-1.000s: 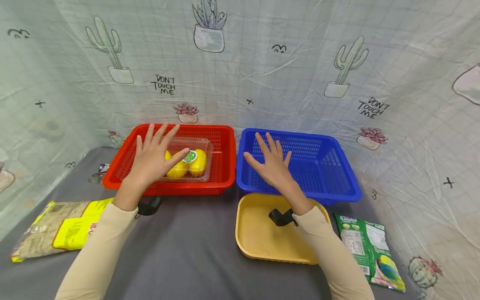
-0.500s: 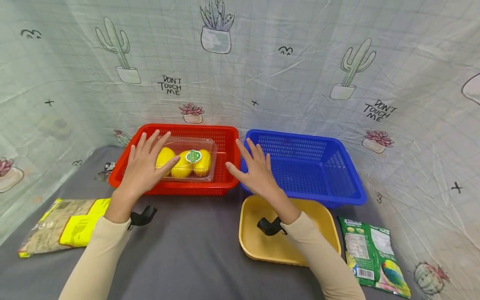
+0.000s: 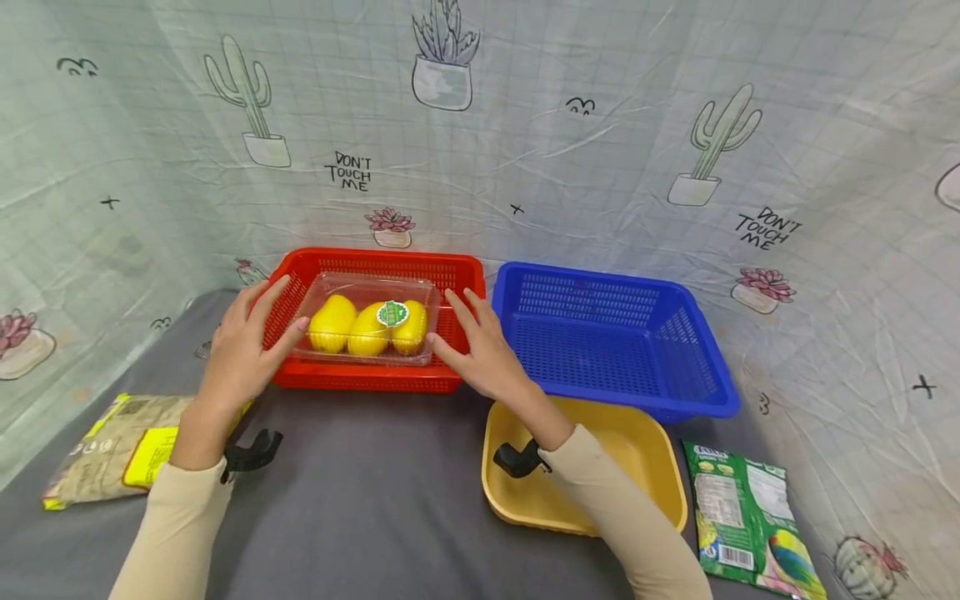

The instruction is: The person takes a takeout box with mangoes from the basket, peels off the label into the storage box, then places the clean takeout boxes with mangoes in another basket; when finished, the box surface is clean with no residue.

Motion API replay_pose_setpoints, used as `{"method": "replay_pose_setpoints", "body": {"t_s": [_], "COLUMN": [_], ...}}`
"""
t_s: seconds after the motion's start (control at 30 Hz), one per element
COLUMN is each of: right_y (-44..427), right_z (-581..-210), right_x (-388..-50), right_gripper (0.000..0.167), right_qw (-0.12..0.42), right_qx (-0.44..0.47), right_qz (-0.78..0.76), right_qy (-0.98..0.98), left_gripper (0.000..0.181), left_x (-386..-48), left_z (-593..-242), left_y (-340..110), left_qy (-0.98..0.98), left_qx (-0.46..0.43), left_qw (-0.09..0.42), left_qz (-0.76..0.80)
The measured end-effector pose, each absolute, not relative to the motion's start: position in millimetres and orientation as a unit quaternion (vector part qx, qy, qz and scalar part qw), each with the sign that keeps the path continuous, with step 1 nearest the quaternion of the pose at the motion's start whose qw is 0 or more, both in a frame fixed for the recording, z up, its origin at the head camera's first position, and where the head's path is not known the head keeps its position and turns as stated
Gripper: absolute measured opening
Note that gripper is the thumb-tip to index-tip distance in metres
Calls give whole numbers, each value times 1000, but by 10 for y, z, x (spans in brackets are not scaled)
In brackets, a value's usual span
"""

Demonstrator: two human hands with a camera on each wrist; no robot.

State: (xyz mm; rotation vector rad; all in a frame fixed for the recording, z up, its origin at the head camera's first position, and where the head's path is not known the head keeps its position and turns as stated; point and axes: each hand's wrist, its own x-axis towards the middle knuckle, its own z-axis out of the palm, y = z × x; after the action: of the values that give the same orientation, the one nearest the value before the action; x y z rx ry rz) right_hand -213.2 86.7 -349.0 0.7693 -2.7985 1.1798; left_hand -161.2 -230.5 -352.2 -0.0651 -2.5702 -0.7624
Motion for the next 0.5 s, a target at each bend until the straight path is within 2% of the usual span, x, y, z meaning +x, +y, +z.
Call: {"method": "replay_pose_setpoints", "body": {"t_s": [0.17,0.5], "right_y": [764,584], "right_z": [-3518,-3578], "right_x": [-2196,-2346], "right_gripper": [69,69], "right_qw": [-4,-22], "right_qx": [246,241], "right_qz": [399,423], "right_qy": [-883,-873], "left_gripper": [73,75], "left_x": [-1558,-1495], "left_z": [-3619,-3749], "left_y": [-2468,-2712], "left_qy": [-931,-937], "left_qx": [4,40], "left_qw": [225,185], "left_qz": [-288,-293]}}
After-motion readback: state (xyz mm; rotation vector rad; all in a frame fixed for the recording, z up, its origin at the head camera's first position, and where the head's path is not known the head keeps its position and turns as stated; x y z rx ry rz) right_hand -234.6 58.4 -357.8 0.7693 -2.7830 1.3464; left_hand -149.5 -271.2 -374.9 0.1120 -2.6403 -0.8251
